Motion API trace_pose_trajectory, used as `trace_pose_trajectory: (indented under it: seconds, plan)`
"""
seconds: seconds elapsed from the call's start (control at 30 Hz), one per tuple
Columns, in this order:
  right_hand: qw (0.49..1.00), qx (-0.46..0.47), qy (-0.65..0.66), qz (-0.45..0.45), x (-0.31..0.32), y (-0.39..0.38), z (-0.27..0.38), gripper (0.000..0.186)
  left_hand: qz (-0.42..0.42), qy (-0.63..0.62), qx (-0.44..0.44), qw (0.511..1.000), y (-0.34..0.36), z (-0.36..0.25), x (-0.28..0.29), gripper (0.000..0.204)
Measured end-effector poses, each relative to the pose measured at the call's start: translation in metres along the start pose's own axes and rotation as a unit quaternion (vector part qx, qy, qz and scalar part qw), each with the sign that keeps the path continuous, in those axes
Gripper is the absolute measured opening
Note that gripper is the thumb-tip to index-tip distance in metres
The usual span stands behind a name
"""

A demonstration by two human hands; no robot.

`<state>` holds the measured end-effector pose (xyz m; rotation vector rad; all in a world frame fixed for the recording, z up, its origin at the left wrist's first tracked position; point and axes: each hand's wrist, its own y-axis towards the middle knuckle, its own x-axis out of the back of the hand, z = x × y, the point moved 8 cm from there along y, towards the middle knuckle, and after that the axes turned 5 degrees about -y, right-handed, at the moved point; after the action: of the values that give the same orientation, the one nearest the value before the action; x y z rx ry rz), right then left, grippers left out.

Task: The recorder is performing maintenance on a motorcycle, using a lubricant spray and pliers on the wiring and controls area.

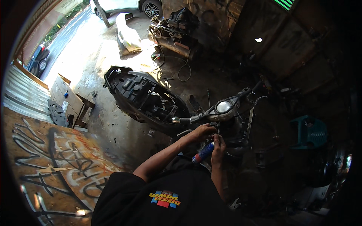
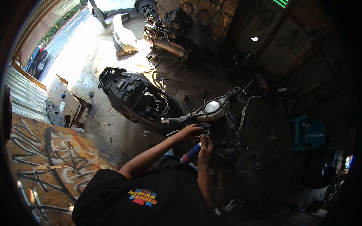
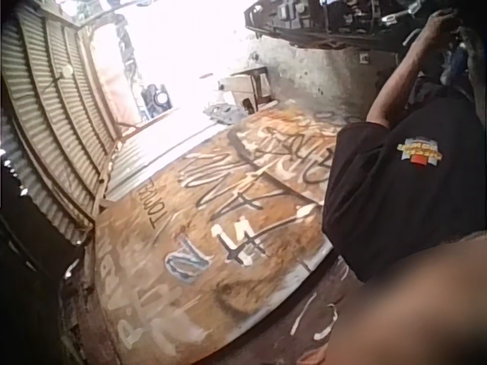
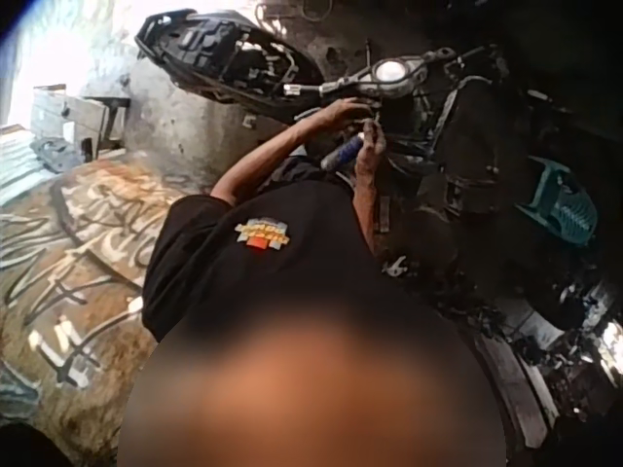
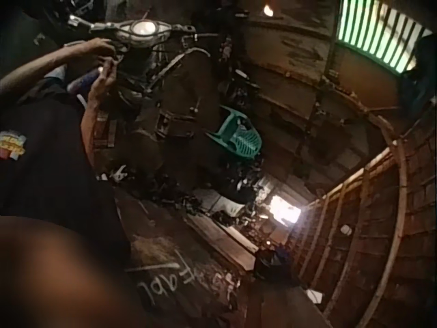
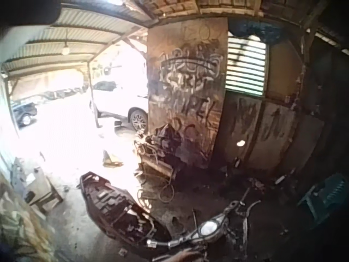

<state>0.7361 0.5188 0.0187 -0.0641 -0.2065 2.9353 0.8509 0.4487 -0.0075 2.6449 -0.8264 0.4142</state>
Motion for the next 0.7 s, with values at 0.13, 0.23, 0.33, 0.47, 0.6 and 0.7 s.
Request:
trace_pose_trajectory:
  seconds: [0.13,0.23,0.33,0.47,0.6,0.7]
  plan:
    - [0.998,-0.038,0.056,-0.006,-0.004,0.001,0.033,0.027,-0.013,-0.030,0.022,0.999,0.002,0.001,0.000,0.018]
    - [0.996,-0.042,0.078,-0.011,-0.008,0.006,0.033,0.026,-0.041,-0.082,0.010,0.996,0.000,0.008,0.000,0.016]
    - [0.999,-0.014,0.000,-0.047,0.008,0.013,-0.009,0.027,-0.021,-0.049,-0.022,0.998,0.004,0.001,-0.005,0.016]
    - [0.993,-0.076,0.051,-0.072,-0.012,-0.002,0.043,0.030,-0.034,-0.052,-0.025,0.998,0.004,0.011,0.001,0.016]
    - [0.989,-0.118,0.041,-0.082,-0.009,0.000,0.010,0.031,0.027,-0.055,-0.079,0.995,0.003,0.001,-0.005,0.019]
    - [0.984,-0.118,0.007,-0.135,-0.008,-0.002,0.000,0.032,0.026,-0.077,-0.062,0.995,0.002,-0.009,0.003,0.021]
